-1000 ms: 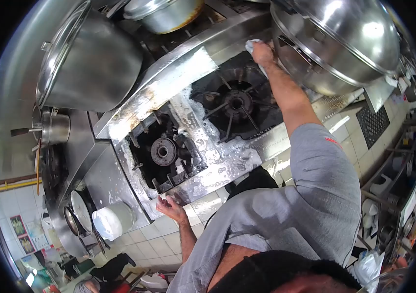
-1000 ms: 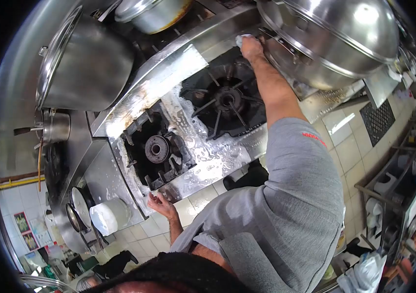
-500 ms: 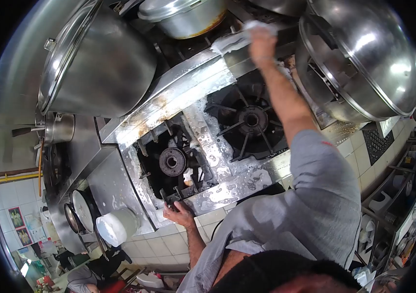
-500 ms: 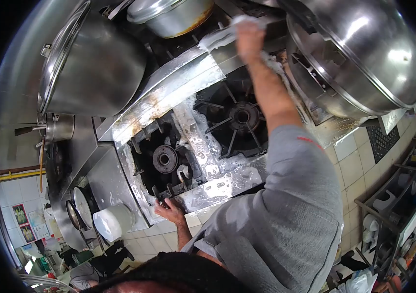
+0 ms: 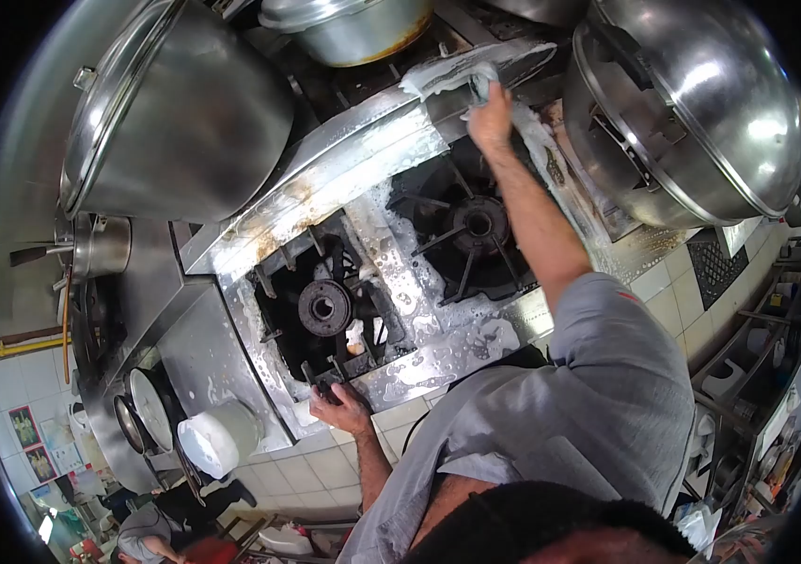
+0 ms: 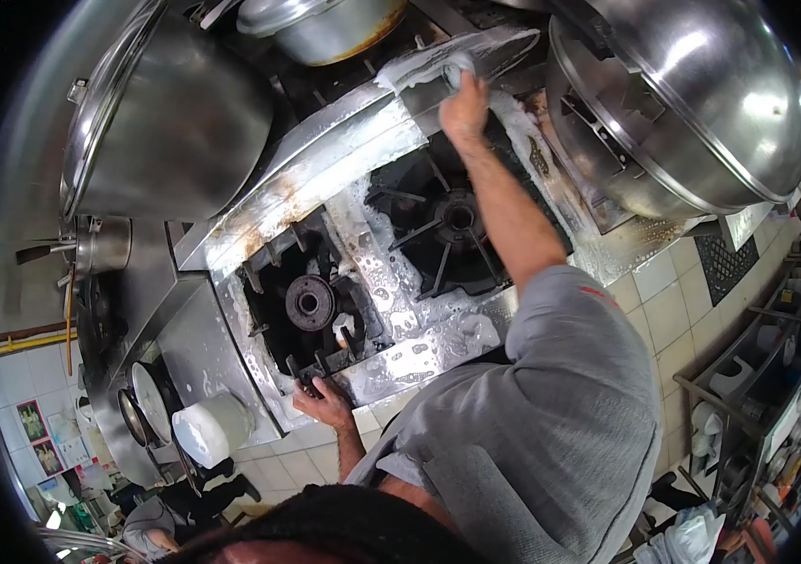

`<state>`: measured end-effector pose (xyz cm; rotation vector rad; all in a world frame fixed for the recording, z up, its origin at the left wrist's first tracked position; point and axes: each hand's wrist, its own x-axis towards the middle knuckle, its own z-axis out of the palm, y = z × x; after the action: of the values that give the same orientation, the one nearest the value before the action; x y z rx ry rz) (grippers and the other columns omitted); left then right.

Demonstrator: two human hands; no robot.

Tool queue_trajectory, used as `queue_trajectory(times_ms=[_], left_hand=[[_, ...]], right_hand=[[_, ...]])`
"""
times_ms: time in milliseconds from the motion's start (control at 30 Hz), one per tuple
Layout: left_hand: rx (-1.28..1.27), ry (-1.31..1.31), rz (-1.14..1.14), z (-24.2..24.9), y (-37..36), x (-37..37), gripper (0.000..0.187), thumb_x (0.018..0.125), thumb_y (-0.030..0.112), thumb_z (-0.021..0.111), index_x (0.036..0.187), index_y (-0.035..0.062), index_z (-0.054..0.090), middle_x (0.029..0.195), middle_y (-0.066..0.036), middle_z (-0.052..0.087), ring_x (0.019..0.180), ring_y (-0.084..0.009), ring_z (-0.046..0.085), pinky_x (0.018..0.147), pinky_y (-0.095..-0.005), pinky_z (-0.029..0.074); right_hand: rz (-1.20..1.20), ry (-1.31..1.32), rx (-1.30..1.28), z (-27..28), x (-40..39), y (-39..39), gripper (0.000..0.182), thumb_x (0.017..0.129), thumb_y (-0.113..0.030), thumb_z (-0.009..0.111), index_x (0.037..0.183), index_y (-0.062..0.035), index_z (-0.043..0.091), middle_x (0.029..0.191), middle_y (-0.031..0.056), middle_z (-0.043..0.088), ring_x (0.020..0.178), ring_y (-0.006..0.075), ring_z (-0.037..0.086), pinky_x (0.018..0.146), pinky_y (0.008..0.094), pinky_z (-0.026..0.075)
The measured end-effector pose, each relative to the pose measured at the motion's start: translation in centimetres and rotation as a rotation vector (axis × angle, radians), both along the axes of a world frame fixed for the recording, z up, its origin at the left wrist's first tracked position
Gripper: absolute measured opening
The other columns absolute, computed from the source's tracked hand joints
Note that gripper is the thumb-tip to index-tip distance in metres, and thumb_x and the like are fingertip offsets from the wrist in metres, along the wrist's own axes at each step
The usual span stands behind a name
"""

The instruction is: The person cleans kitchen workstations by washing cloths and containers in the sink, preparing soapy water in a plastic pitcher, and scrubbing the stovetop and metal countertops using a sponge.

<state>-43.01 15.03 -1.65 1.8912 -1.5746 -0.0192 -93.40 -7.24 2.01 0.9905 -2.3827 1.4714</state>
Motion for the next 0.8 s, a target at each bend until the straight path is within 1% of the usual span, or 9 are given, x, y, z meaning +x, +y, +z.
queue_trajectory(times_ms=[100, 167, 233, 300, 367, 500, 600, 700, 800], left_hand=[[-0.022, -0.107, -0.003, -0.5, 0.0, 0.6, 0.046, 0.086, 0.03, 0.056, 0.117, -0.0026, 0.046, 0.103, -0.021, 0.045, 0.099, -0.0364, 0.044, 0.087, -0.0457, 0.035], [-0.002, -0.092, 0.029, -0.7, 0.2, 0.5, 0.047, 0.086, 0.034, 0.055, 0.117, -0.0004, 0.047, 0.106, -0.021, 0.046, 0.104, -0.0364, 0.041, 0.091, -0.0478, 0.031], [-0.009, -0.229, 0.079, -0.9, 0.2, 0.6, 0.048, 0.086, 0.038, 0.054, 0.118, 0.0025, 0.048, 0.108, -0.02, 0.046, 0.106, -0.0356, 0.04, 0.092, -0.0491, 0.029], [0.008, -0.24, 0.114, -1.1, 0.1, 0.5, 0.049, 0.085, 0.041, 0.053, 0.118, 0.0048, 0.049, 0.11, -0.018, 0.046, 0.108, -0.0349, 0.04, 0.092, -0.0494, 0.028], [0.038, -0.229, 0.137, -0.9, 0.2, 0.4, 0.05, 0.085, 0.042, 0.053, 0.119, 0.0058, 0.049, 0.111, -0.018, 0.046, 0.108, -0.0347, 0.04, 0.092, -0.0488, 0.028], [0.016, -0.213, 0.119, -1.1, 0.3, 0.6, 0.05, 0.085, 0.044, 0.053, 0.119, 0.0067, 0.049, 0.111, -0.018, 0.046, 0.107, -0.0347, 0.04, 0.092, -0.0492, 0.028], [0.034, -0.208, 0.127, -1.0, 0.5, 0.6, 0.05, 0.085, 0.043, 0.053, 0.118, 0.0066, 0.049, 0.111, -0.018, 0.046, 0.106, -0.0353, 0.04, 0.091, -0.0494, 0.028], [0.016, -0.195, 0.111, -0.7, 0.3, 0.2, 0.05, 0.085, 0.044, 0.053, 0.118, 0.0069, 0.049, 0.111, -0.018, 0.046, 0.106, -0.0357, 0.04, 0.091, -0.0495, 0.028], [0.017, -0.194, 0.1, -0.6, 0.1, 0.2, 0.051, 0.084, 0.044, 0.053, 0.119, 0.0072, 0.049, 0.111, -0.018, 0.046, 0.106, -0.036, 0.04, 0.091, -0.0498, 0.028]], right_hand=[[0.427, 0.191, 0.171, 2.6, -0.9, 2.8, 0.042, 0.067, 0.009, 0.047, 0.104, -0.0058, 0.058, 0.098, 0.0147, 0.055, 0.095, 0.0333, 0.053, 0.083, 0.0391, 0.044], [0.568, 0.242, 0.371, 3.0, 1.3, 2.9, 0.043, 0.069, 0.01, 0.047, 0.103, -0.012, 0.061, 0.097, 0.0107, 0.055, 0.095, 0.0303, 0.054, 0.083, 0.0382, 0.044], [0.686, 0.511, 0.637, 0.0, 1.0, 1.4, 0.033, 0.072, 0.0, 0.051, 0.098, -0.0162, 0.063, 0.097, 0.009, 0.056, 0.096, 0.0285, 0.054, 0.083, 0.0388, 0.044], [0.611, 0.591, 0.579, -0.9, -2.4, 1.3, 0.029, 0.072, -0.003, 0.051, 0.095, -0.0153, 0.064, 0.099, 0.01, 0.055, 0.098, 0.029, 0.053, 0.084, 0.0404, 0.044], [0.439, 0.457, 0.562, -2.5, -7.0, 1.9, 0.027, 0.075, -0.005, 0.048, 0.098, -0.0113, 0.062, 0.102, 0.0123, 0.054, 0.102, 0.032, 0.05, 0.085, 0.0413, 0.043], [0.133, 0.256, 0.809, -0.7, -7.7, 2.7, 0.027, 0.082, -0.008, 0.044, 0.106, -0.0039, 0.056, 0.109, 0.021, 0.052, 0.106, 0.0349, 0.05, 0.085, 0.0426, 0.046], [0.27, 0.156, 0.983, -0.3, -6.7, 6.9, 0.028, 0.081, -0.01, 0.045, 0.106, -0.0005, 0.054, 0.107, 0.0255, 0.053, 0.101, 0.038, 0.055, 0.082, 0.0446, 0.047], [0.18, 0.216, 0.855, -1.5, -4.8, 9.7, 0.026, 0.08, -0.012, 0.045, 0.1, 0.0003, 0.057, 0.105, 0.0267, 0.056, 0.094, 0.039, 0.058, 0.081, 0.0474, 0.048], [0.193, 0.176, 0.827, -2.6, -7.0, 4.7, 0.027, 0.081, -0.013, 0.045, 0.101, -0.0003, 0.059, 0.106, 0.0263, 0.057, 0.098, 0.0361, 0.058, 0.083, 0.0463, 0.047]])
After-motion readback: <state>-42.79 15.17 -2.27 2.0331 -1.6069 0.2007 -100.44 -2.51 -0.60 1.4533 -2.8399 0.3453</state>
